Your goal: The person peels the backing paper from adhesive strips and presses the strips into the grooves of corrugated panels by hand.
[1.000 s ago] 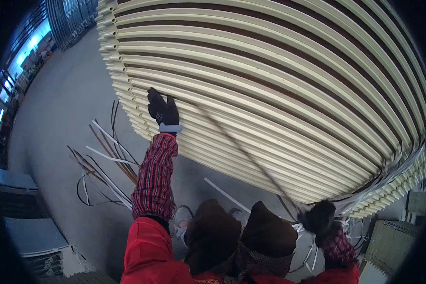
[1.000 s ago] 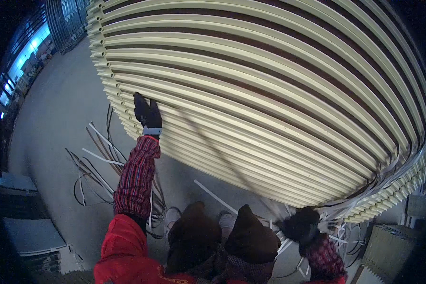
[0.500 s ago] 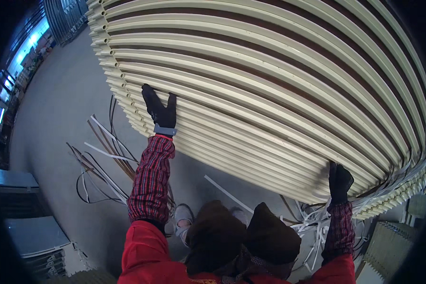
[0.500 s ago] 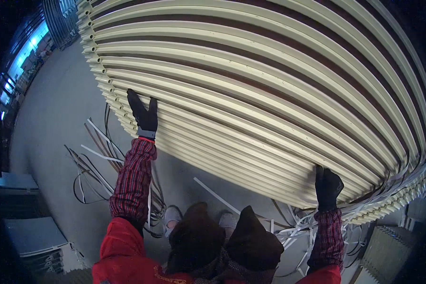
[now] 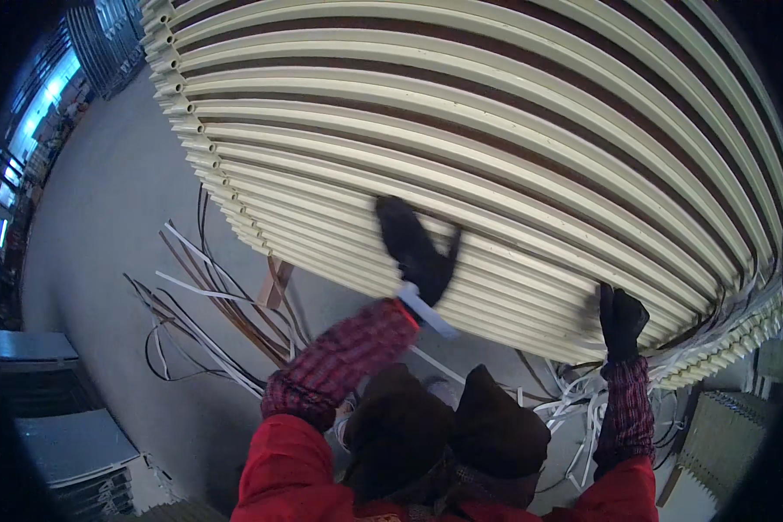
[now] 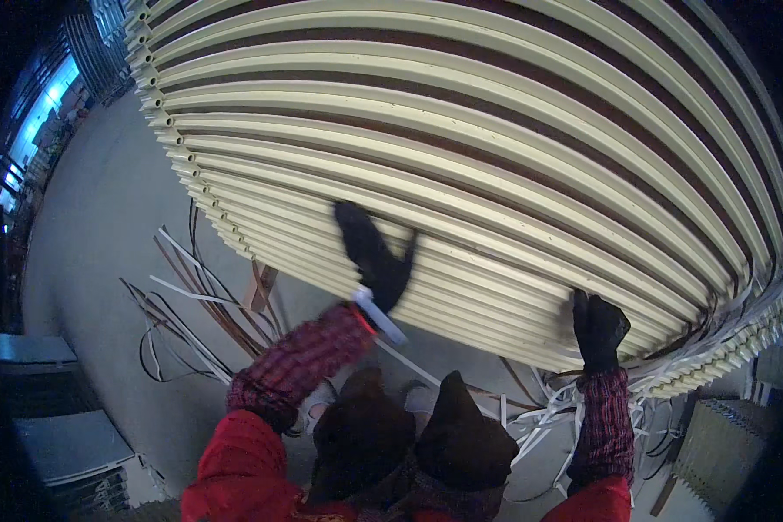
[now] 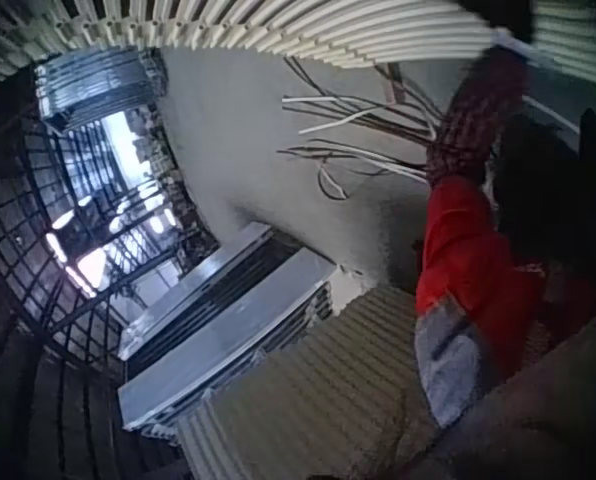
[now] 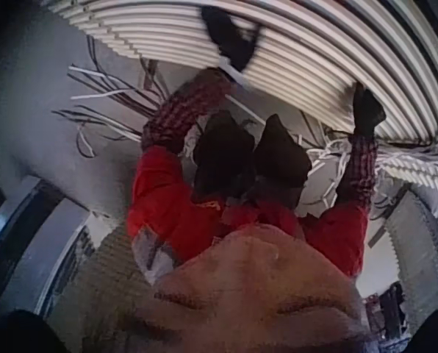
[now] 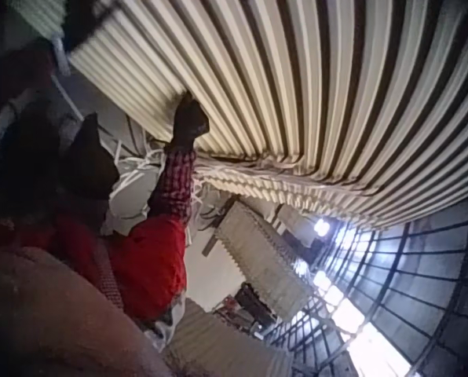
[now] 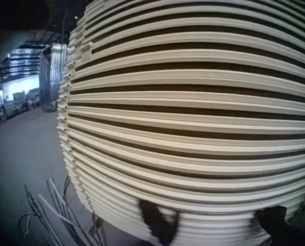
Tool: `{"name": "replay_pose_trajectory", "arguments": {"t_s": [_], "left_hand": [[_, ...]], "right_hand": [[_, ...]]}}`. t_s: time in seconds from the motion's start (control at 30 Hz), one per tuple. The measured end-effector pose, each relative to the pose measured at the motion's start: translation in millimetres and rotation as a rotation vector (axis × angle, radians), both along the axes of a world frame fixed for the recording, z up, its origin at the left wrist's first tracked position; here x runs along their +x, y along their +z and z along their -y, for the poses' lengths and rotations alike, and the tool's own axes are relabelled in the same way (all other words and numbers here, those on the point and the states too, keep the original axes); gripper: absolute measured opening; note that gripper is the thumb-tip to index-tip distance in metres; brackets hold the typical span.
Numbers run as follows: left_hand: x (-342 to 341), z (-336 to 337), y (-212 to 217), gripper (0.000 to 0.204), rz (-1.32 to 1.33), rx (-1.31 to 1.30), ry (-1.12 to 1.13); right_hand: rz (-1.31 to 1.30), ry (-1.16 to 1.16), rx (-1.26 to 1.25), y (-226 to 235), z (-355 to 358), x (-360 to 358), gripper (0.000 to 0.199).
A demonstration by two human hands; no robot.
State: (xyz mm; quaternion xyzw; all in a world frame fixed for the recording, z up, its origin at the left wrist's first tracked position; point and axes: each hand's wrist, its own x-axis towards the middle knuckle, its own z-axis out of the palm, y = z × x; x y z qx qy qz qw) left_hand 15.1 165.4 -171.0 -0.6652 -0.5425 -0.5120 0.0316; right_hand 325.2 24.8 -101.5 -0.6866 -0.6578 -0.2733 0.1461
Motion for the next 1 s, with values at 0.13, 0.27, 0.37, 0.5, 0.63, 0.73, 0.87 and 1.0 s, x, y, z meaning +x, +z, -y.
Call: {"name": "replay_pose_trajectory", "arguments": {"t_s": [0.13, 0.27, 0.37, 0.5, 0.63, 0.73, 0.87, 1.0], "left_hand": [[71, 84, 51, 0.095, -0.114, -0.398, -0.389], [109, 102, 43, 0.077, -0.258, -0.250, -1.033], [110, 87, 59, 0.056, -0.038, -0.820, -1.307], [71, 115, 48, 0.081, 0.350, -1.765, -0.985], [95, 121, 42, 0.101, 0.934, -1.802, -0.969], [113, 147, 55, 0.087, 1.130, -1.660, -0.960], [165, 217, 3, 0.043, 0.973, -1.573, -1.099], [200, 363, -8, 0.019, 0.579, -1.242, -1.223]], "right_hand": [[-0.016, -0.035, -0.029, 11, 2, -8, 0.038], [-0.127, 0.051, -0.178, 7, 15, -5, 0.034], [-0.305, 0.188, -0.115, 18, 65, -7, 0.023], [-0.439, -0.130, -0.216, -16, 229, 44, 0.015], [0.008, -0.860, -0.921, -162, 578, 154, 0.026], [-0.227, -1.186, -1.490, -156, 712, 136, 0.027], [-0.336, -1.134, -1.391, -153, 710, 146, 0.031], [-0.491, -0.784, -0.820, -124, 528, 160, 0.037]]}}
